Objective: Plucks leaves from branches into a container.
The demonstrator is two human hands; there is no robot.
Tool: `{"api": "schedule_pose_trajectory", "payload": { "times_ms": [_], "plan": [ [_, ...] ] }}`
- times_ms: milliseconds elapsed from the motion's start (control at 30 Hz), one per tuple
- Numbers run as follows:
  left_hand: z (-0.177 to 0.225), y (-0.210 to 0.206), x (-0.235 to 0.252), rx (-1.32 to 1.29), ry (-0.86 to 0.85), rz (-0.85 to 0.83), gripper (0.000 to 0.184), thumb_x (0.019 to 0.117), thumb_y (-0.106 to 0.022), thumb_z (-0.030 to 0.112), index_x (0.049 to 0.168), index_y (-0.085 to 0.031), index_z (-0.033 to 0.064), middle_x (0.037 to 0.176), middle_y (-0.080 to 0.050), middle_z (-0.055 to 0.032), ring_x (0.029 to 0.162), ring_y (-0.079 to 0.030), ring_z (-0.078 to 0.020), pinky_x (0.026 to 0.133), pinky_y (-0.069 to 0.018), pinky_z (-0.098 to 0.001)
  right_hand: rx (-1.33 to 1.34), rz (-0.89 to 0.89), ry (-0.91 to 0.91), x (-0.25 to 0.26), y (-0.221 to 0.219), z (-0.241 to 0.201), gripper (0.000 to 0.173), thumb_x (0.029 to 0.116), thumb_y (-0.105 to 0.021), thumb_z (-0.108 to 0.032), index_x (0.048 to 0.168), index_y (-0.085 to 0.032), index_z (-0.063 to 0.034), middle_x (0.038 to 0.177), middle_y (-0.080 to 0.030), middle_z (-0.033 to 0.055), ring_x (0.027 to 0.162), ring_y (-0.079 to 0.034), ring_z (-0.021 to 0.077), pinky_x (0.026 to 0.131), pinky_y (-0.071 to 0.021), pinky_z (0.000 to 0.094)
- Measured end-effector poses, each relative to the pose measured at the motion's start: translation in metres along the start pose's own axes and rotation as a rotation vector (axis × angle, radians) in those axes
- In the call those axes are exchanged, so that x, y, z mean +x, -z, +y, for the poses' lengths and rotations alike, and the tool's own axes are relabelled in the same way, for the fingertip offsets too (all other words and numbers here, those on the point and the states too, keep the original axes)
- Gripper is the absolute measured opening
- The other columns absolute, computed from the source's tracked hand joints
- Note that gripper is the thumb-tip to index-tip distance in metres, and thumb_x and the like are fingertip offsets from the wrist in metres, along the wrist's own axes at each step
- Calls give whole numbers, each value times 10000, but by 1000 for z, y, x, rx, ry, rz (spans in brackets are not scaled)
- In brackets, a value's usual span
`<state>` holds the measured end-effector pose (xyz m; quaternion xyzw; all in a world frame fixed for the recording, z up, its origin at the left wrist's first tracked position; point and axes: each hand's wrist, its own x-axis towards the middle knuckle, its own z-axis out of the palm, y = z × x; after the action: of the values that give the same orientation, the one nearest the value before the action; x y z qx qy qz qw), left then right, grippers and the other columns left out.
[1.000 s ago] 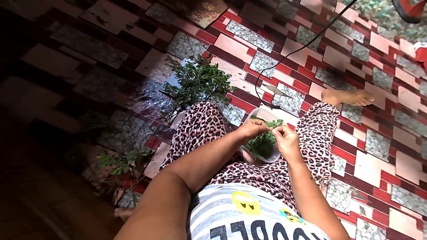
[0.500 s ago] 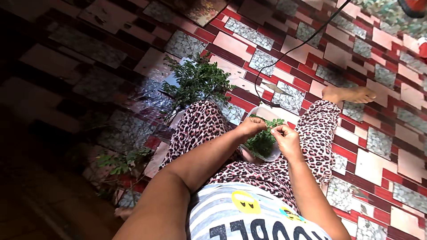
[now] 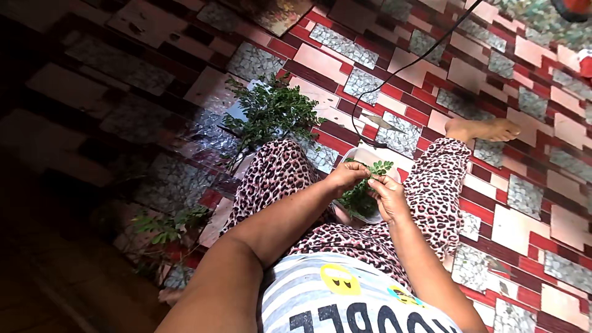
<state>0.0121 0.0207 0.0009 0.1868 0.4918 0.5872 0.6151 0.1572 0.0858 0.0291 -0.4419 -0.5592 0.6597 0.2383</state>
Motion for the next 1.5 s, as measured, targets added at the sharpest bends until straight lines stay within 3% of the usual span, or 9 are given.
{"api": "schedule_pose_trajectory", "payload": {
  "times_ms": [267, 467, 700, 833, 1000, 1133, 1267, 1367, 1500],
  "plan": [
    [-2, 1, 2, 19, -4, 13, 91, 1003, -608, 93, 937, -661, 59, 647, -482, 29, 466, -340, -24, 431, -270, -174, -18, 51, 17, 2, -4, 4, 49, 922, -668, 40, 919, -636, 2, 989, -684, 94, 843, -652, 147, 769, -572, 312],
    [-1, -2, -2, 67, -24, 22, 126, 1011, -605, 107, 900, -655, 71, 653, -485, 32, 473, -339, -22, 442, -273, -173, -68, 48, 49, 0, -2, 4, 127, 864, -711, 84, 831, -631, -8, 797, -645, 55, 726, -627, 125, 714, -565, 289],
    [4, -1, -10, 90, -18, 64, 114, 1021, -595, 147, 941, -659, 98, 651, -476, 39, 463, -319, -12, 433, -251, -164, -127, -4, -3, -3, 1, 5, 109, 849, -732, 82, 940, -710, 26, 828, -684, 79, 733, -636, 125, 712, -560, 284],
    [4, 0, -9, 67, -21, 71, 109, 1020, -590, 137, 939, -651, 96, 637, -447, 46, 460, -309, -13, 431, -248, -162, -172, -55, -54, -2, 7, 2, 298, 838, -738, 72, 1120, -646, 43, 1027, -677, 120, 852, -658, 151, 770, -571, 291],
    [3, -1, -7, 87, -18, 63, 110, 1010, -599, 130, 922, -652, 91, 634, -448, 47, 461, -306, -12, 433, -245, -164, -311, -61, 116, 0, 11, 1, 33, 941, -675, -36, 957, -694, -15, 919, -672, 40, 849, -628, 92, 795, -537, 281],
    [5, 4, 4, 44, -25, 88, 94, 1000, -606, 83, 925, -645, 40, 658, -481, 35, 500, -360, -29, 466, -290, -192, -545, -137, 185, 1, 15, -1, 71, 936, -677, -26, 870, -703, -25, 890, -698, 40, 857, -649, 82, 816, -543, 303],
    [7, 5, 3, 43, -41, 44, 98, 998, -599, 72, 915, -641, 40, 646, -487, 35, 496, -379, -28, 460, -300, -185, -444, -95, 109, 3, 26, -9, 318, 934, -715, -125, 1195, -628, 35, 1188, -646, 153, 1015, -646, 192, 887, -549, 383],
    [8, 2, 0, 123, -63, -22, 101, 995, -612, 76, 914, -652, 29, 685, -526, 22, 529, -414, -32, 485, -332, -192, -167, -17, 116, 9, 33, -14, 358, 979, -629, -112, 1320, -567, -24, 1148, -642, 83, 921, -663, 140, 807, -578, 323],
    [5, -3, -2, 188, -115, -69, 100, 986, -632, 63, 915, -674, 5, 732, -581, -3, 586, -471, -42, 543, -395, -204, -149, 40, 210, 10, 35, -17, 151, 939, -667, 5, 1088, -663, -20, 936, -689, 35, 726, -659, 99, 684, -585, 271]
  ]
}}
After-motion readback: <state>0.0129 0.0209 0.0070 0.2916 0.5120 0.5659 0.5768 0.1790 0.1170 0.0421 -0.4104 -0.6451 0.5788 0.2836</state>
